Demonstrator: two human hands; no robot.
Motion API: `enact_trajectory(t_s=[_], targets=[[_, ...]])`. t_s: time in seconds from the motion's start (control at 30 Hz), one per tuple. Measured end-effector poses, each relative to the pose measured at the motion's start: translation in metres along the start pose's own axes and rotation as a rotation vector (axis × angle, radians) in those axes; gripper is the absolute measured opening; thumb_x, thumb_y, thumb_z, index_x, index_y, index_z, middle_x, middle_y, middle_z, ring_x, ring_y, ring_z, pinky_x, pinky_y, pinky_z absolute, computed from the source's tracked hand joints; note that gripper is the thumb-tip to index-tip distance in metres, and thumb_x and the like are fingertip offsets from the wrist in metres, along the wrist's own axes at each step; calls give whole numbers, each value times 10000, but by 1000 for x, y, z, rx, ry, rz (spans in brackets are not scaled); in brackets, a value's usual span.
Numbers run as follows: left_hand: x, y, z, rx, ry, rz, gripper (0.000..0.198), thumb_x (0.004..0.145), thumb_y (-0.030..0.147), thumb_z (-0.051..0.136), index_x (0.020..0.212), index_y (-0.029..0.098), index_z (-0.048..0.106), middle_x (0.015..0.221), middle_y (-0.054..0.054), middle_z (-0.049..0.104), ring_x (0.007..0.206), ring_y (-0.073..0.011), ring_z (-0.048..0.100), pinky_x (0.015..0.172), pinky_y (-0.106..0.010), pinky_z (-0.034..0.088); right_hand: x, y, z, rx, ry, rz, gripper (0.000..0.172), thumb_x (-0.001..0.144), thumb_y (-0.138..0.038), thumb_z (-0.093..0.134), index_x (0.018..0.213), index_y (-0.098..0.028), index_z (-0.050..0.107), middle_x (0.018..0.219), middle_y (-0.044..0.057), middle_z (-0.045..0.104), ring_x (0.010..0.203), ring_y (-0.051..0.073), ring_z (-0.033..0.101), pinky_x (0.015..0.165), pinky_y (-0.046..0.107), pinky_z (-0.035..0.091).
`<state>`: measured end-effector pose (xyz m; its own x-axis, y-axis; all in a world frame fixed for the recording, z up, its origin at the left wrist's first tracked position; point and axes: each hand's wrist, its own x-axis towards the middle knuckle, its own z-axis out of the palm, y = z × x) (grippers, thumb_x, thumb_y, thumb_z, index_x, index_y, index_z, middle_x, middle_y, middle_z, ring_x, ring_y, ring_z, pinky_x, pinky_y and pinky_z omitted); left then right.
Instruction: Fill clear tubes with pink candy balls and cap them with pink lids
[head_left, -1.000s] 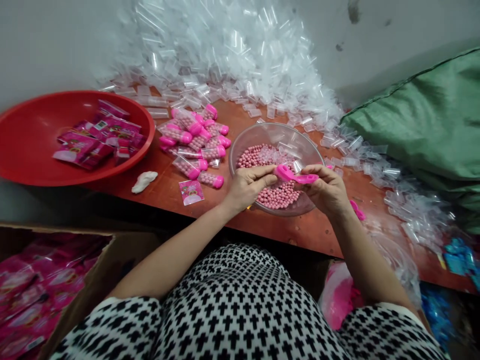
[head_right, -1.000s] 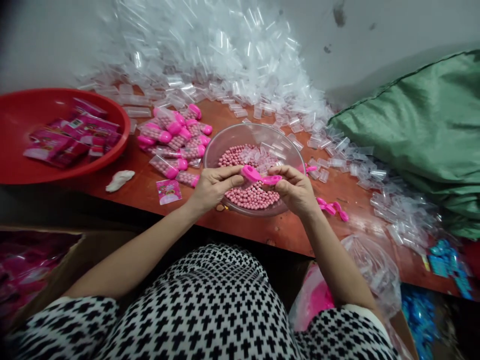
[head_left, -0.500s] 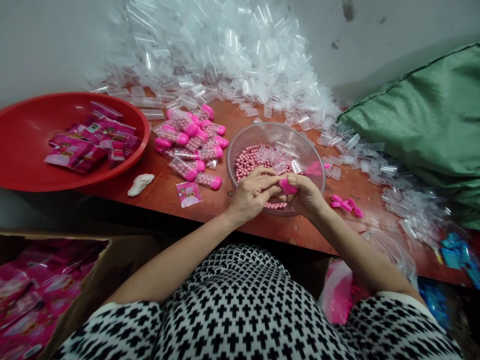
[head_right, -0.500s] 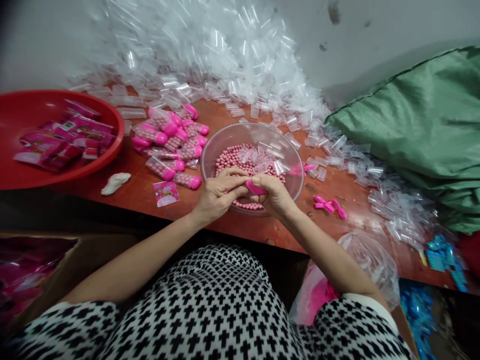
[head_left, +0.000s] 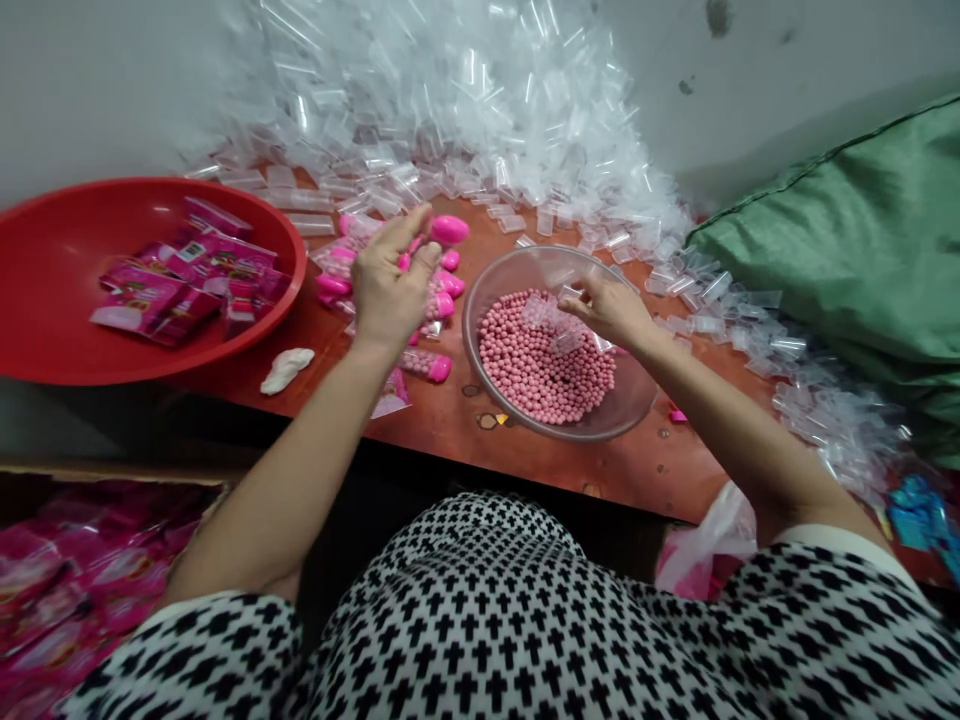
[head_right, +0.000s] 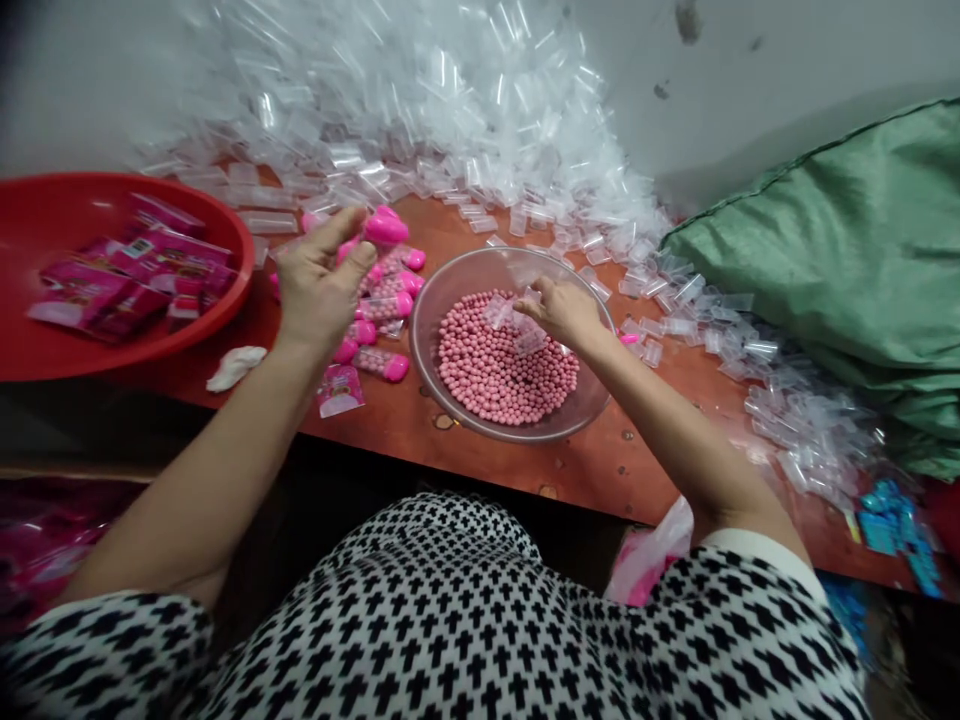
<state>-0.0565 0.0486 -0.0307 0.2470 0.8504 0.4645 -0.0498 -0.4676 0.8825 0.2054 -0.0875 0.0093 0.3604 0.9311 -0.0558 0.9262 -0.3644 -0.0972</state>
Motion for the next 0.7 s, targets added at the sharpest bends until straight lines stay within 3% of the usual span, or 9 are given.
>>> enact_trajectory(t_s=[0.1, 0.2, 0.3, 0.43, 0.57, 0.7], targets=[[1, -15, -7, 166, -19, 114, 535, 902, 525, 702, 1316, 191, 642, 1380, -53, 664, 1303, -224, 599, 1180, -468, 441, 15, -9, 8, -232, -93, 63, 525, 981, -536, 482, 1314, -174, 663, 1198, 196, 731, 1130, 371, 678, 916, 473, 515], [-24, -4, -1, 233, -132, 137, 489, 982, 514, 584, 1339, 183, 621, 1352, -53, 681, 1275, -216, 621, 1146, -458, 476, 17, -11, 2, -292, -114, 69, 402, 977, -365, 473, 1202, -165, 740, 1180, 183, 743, 1108, 343, 692, 894, 410, 517], [-52, 11, 10, 275, -233, 203, 415, 993, 470, 566, 1301, 206, 654, 1335, -50, 693, 1298, -230, 607, 1160, -453, 458, 6, 2, -17, -229, -105, 17, 379, 897, -231, 548, 1215, -138, 732, 1125, 153, 766, 1024, 293, 717, 860, 347, 515], [-75, 12, 22, 294, -325, 260, 406, 991, 415, 578, 1325, 194, 642, 1391, -76, 656, 1367, -254, 548, 1192, -498, 415, -28, 18, -31, -14, -328, -125, 484, 850, -196, 612, 1328, -127, 648, 913, 61, 792, 794, 181, 719, 758, 257, 494], [-86, 2, 32, 323, -351, 269, 339, 1006, 341, 552, 1294, 203, 666, 1386, -77, 658, 1446, -272, 453, 1216, -543, 370, -57, 6, -8, -284, -492, -240, 294, 883, -196, 596, 1124, -124, 748, 972, 123, 785, 868, 226, 722, 763, 286, 472], [-88, 1, 36, 314, -326, 278, 339, 1019, 302, 517, 1321, 214, 642, 1409, -70, 642, 1409, -253, 499, 1206, -534, 392, -52, -35, 26, -376, -391, -237, 330, 990, -237, 461, 1053, -56, 730, 1061, 234, 751, 954, 298, 717, 790, 344, 477]])
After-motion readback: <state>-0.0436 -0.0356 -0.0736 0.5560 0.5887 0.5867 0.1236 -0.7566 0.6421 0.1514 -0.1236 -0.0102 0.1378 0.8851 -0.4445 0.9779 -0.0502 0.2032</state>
